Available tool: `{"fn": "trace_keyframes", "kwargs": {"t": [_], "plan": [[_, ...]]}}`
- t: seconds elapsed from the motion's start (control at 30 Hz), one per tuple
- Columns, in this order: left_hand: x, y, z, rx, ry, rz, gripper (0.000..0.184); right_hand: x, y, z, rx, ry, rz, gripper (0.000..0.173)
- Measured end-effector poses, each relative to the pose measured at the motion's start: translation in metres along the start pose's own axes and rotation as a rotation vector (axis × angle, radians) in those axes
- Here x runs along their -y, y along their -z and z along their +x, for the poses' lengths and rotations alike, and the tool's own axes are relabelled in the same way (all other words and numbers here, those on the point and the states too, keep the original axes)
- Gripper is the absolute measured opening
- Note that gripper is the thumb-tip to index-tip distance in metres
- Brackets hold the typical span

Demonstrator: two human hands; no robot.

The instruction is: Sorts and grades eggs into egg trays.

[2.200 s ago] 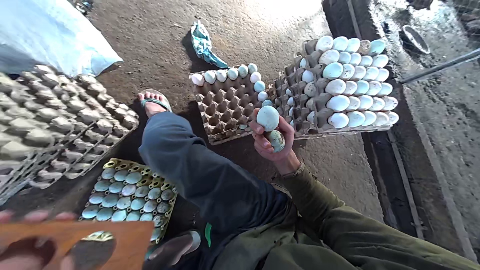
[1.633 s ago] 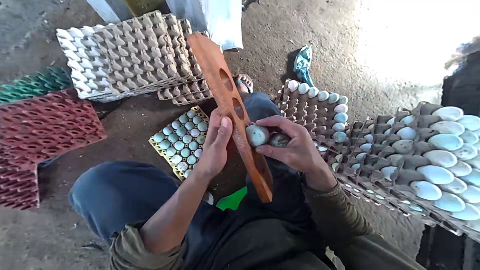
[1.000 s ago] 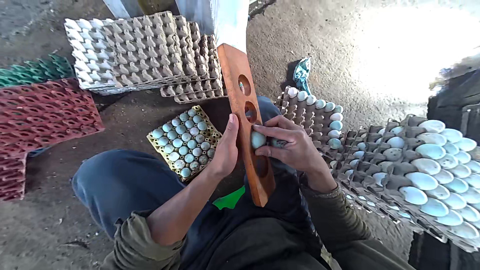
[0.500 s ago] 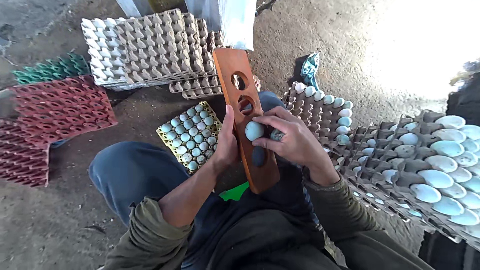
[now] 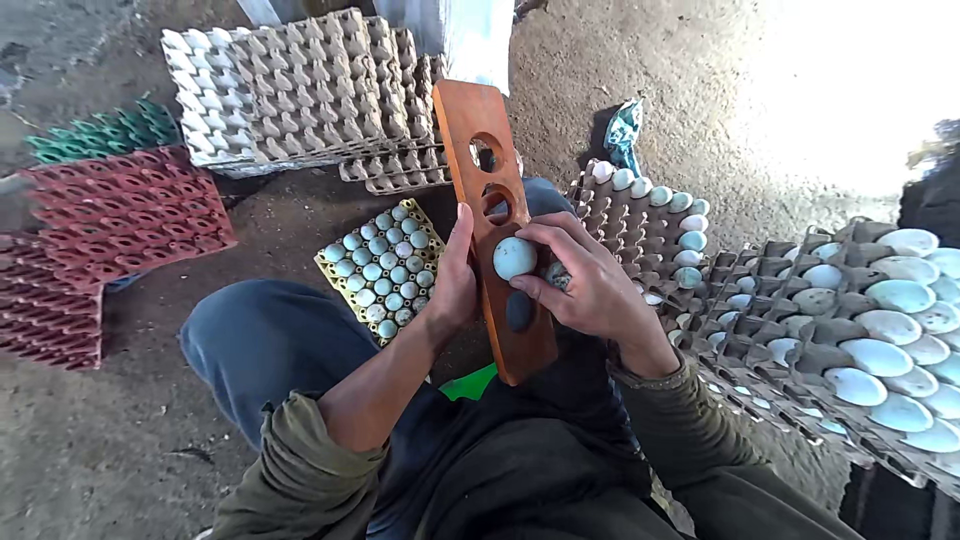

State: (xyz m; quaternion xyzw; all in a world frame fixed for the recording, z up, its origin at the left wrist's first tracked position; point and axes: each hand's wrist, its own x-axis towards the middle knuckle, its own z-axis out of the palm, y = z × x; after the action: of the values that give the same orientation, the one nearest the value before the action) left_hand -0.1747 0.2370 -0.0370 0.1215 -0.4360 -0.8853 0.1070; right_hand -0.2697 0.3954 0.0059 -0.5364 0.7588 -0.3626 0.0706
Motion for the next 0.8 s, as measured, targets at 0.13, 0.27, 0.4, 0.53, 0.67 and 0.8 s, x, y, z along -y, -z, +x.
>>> {"fn": "trace_keyframes", "kwargs": {"t": [0.13,0.27,0.4,0.53,0.67,0.8], "plan": [[-0.001,0.003,0.001,-0.021,0.02,0.003,0.059,0.0,0.01,-0.003,-0.148,-0.034,0.125,0.044],[0.001,0.002,-0.001,0.035,-0.005,-0.045,0.061,-0.001,0.008,0.008,-0.307,-0.082,0.114,0.045],[0.0,-0.003,-0.004,0.039,-0.004,-0.037,0.071,0.0,-0.005,0.017,-0.335,-0.064,0.076,0.047],[-0.003,-0.007,-0.007,-0.01,0.02,-0.018,0.065,0.003,-0.011,0.019,-0.341,-0.058,0.033,0.045],[-0.001,-0.003,-0.008,-0.019,0.001,0.021,0.064,0.003,-0.01,0.022,-0.301,-0.09,0.025,0.048],[-0.001,0.001,-0.006,0.015,-0.014,-0.062,0.065,0.0,0.003,0.022,-0.295,-0.135,0.113,0.054]]}}
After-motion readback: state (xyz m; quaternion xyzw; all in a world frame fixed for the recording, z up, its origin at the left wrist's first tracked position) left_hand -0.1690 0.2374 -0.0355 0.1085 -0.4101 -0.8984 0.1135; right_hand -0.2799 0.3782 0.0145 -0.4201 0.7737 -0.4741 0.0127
